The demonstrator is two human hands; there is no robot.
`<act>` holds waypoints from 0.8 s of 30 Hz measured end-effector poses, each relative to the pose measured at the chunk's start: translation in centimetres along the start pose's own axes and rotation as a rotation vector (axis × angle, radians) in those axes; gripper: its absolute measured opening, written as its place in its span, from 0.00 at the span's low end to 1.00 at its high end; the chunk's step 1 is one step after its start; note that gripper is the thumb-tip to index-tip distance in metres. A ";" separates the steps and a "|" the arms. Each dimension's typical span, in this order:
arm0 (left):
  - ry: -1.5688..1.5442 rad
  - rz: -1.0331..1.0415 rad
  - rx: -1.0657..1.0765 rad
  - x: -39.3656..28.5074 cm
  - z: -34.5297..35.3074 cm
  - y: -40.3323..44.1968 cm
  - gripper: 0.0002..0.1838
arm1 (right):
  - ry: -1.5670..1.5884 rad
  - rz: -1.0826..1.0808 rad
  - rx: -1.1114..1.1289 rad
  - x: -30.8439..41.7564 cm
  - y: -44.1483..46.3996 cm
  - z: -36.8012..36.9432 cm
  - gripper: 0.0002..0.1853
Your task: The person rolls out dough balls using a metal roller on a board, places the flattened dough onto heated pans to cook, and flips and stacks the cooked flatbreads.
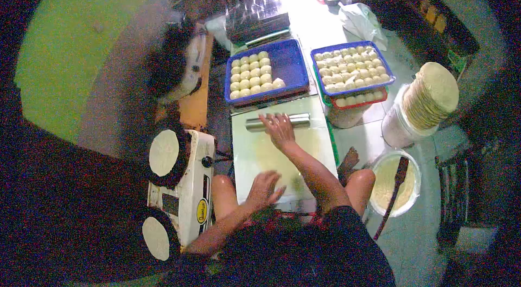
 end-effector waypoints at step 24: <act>0.280 -0.325 0.008 6.2 -0.9 0.3 0.42 | -0.230 1.002 -0.277 -18.9 -48.3 -37.4 0.20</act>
Point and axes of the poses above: each hand's wrist, its own y-axis towards the middle knuckle, its own z-axis out of the palm, x = y × z, the point moved 10 cm from there along y, towards the middle knuckle, and after that the axes turned 15 degrees about -x, right-handed, at the moved point
